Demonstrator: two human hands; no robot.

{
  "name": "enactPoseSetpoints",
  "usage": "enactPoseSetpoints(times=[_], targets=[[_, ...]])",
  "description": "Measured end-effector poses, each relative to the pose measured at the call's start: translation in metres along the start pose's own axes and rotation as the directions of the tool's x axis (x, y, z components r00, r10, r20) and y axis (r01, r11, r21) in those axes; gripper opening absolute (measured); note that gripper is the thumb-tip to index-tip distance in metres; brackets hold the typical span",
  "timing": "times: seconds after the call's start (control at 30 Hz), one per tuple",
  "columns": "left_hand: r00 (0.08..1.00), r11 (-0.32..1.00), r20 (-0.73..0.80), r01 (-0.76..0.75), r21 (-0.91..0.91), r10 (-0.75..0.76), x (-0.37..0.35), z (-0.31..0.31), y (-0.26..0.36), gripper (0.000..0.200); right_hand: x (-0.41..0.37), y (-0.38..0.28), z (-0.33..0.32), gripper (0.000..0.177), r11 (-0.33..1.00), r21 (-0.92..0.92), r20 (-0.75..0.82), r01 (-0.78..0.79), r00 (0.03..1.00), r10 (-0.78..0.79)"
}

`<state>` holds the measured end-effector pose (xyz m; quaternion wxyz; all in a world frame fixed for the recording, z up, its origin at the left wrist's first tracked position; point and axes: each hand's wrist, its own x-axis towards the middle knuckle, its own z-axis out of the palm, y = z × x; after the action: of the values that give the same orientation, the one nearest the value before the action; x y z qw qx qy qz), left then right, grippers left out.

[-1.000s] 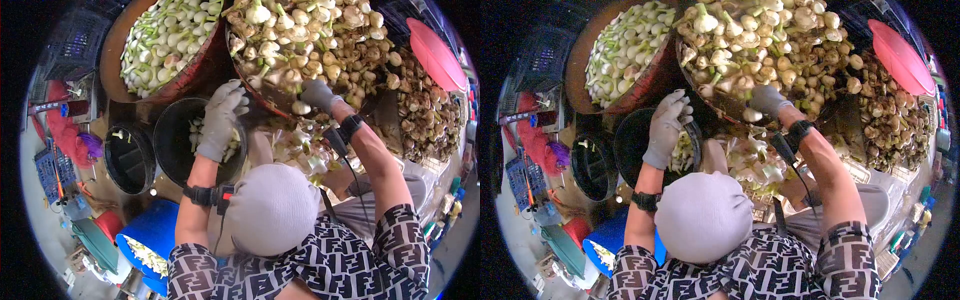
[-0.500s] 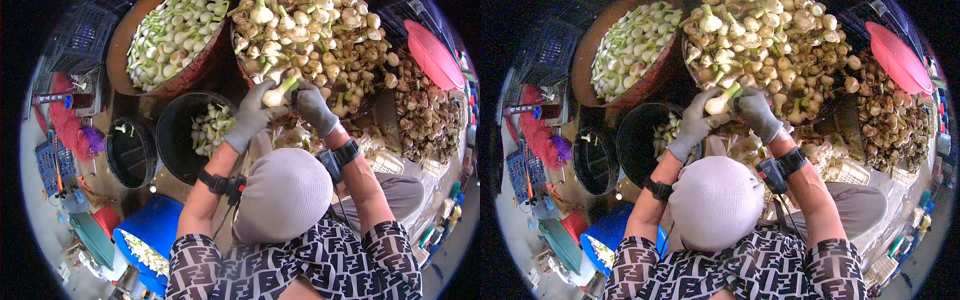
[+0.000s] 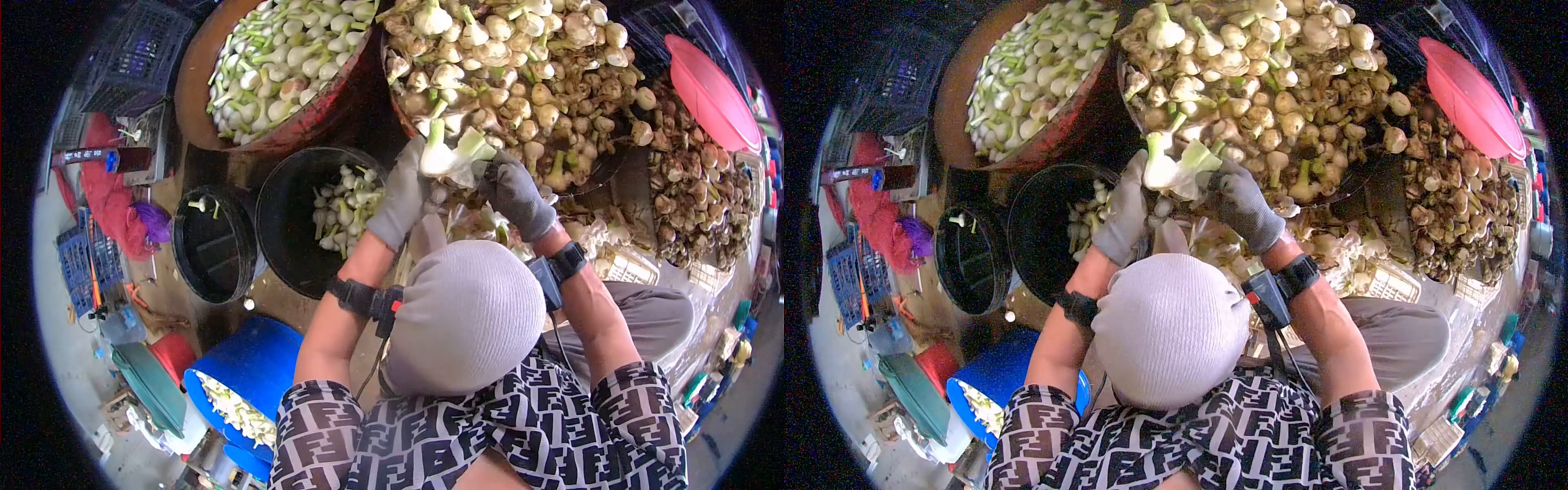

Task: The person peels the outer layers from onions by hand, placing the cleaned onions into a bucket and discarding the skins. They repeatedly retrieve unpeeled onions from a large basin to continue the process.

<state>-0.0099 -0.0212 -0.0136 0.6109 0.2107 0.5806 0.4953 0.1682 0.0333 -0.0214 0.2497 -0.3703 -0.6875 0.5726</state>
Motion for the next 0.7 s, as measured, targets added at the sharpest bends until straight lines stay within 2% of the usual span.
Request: enactPoseSetpoints(times=[0.03, 0.07, 0.1, 0.13, 0.17, 0.2, 0.23, 0.27, 0.37, 0.4, 0.43, 0.47, 0.5, 0.53, 0.63, 0.67, 0.7], targets=[[0.998, 0.997, 0.018, 0.063, -0.046, -0.062, 0.001, -0.001, 0.005, 0.052, -0.001, -0.004, -0.005, 0.012, 0.968, -0.229, 0.034, 0.107, 0.994, -0.102], [0.996, 0.996, -0.015, -0.082, 0.046, 0.083, 0.018, -0.007, -0.012, 0.052, -0.002, -0.008, -0.01, 0.011, 0.872, -0.44, 0.089, 0.212, 0.977, -0.193], [0.973, 0.965, -0.033, -0.222, 0.142, 0.229, 0.021, -0.005, -0.008, 0.051, -0.003, -0.009, -0.013, 0.009, 0.848, -0.482, 0.111, 0.22, 0.975, -0.19], [0.969, 0.93, -0.026, -0.226, 0.29, 0.244, 0.019, -0.01, -0.004, 0.041, -0.003, -0.009, -0.017, 0.009, 0.821, -0.523, 0.132, 0.228, 0.974, -0.186], [0.944, 0.893, -0.016, -0.306, 0.331, 0.329, 0.018, -0.011, 0.0, 0.038, -0.004, -0.009, -0.018, 0.008, 0.793, -0.561, 0.154, 0.236, 0.972, -0.18], [0.911, 0.846, 0.0, -0.383, 0.37, 0.413, 0.018, -0.01, 0.006, 0.035, -0.003, -0.012, -0.016, 0.008, 0.967, -0.253, 0.035, 0.043, 0.999, -0.035], [0.87, 0.791, 0.021, -0.457, 0.407, 0.492, 0.016, -0.007, 0.017, 0.032, 0.0, -0.017, -0.01, 0.009, 0.985, 0.106, -0.027, -0.139, 0.989, 0.143], [0.86, 0.686, 0.095, -0.463, 0.561, 0.502, 0.01, -0.002, 0.026, 0.032, 0.0, -0.019, -0.005, 0.009, 0.843, 0.457, -0.02, -0.283, 0.944, 0.328], [0.908, 0.34, 0.115, -0.265, 0.902, 0.403, 0.014, 0.007, 0.029, 0.032, 0.003, -0.016, -0.001, 0.009, 0.906, 0.292, -0.033, -0.307, 0.943, 0.33], [0.917, 0.386, 0.094, -0.254, 0.887, 0.389, 0.016, 0.007, 0.027, 0.032, 0.002, -0.026, -0.005, 0.01, 0.816, 0.421, 0.019, -0.395, 0.904, 0.428], [0.94, 0.536, 0.093, -0.267, 0.801, 0.328, 0.017, 0.007, 0.025, 0.031, 0.0, -0.024, -0.009, 0.01, 0.946, 0.139, -0.045, -0.294, 0.952, 0.303], [0.959, 0.674, 0.103, -0.259, 0.692, 0.263, 0.016, 0.004, 0.023, 0.03, -0.004, -0.018, -0.016, 0.01, 0.972, -0.161, -0.065, -0.174, 0.984, 0.165], [0.973, 0.792, 0.122, -0.232, 0.564, 0.198, 0.015, 0.002, 0.023, 0.029, -0.008, -0.019, -0.023, 0.009, 0.894, -0.447, -0.041, -0.042, 0.999, 0.026], [0.967, 0.864, 0.186, -0.241, 0.443, 0.175, 0.015, 0.0, 0.024, 0.028, -0.014, -0.024, -0.032, 0.01, 0.837, -0.539, 0.039, 0.1, 0.995, -0.094], [0.916, 0.982, 0.37, -0.182, 0.04, 0.155, 0.012, -0.008, 0.029, 0.025, -0.029, -0.025, -0.033, 0.012, 0.964, -0.266, -0.17, 0.014, 0.983, -0.061], [0.871, 0.973, 0.437, -0.226, -0.049, 0.224, 0.012, -0.014, 0.029, 0.032, -0.036, -0.021, -0.039, 0.016, 0.974, -0.193, -0.295, -0.119, 0.954, 0.058], [0.861, 0.963, 0.433, -0.231, -0.138, 0.268, 0.01, -0.015, 0.028, 0.032, -0.042, -0.028, -0.044, 0.019, 0.973, -0.196, -0.319, -0.12, 0.946, 0.052]])
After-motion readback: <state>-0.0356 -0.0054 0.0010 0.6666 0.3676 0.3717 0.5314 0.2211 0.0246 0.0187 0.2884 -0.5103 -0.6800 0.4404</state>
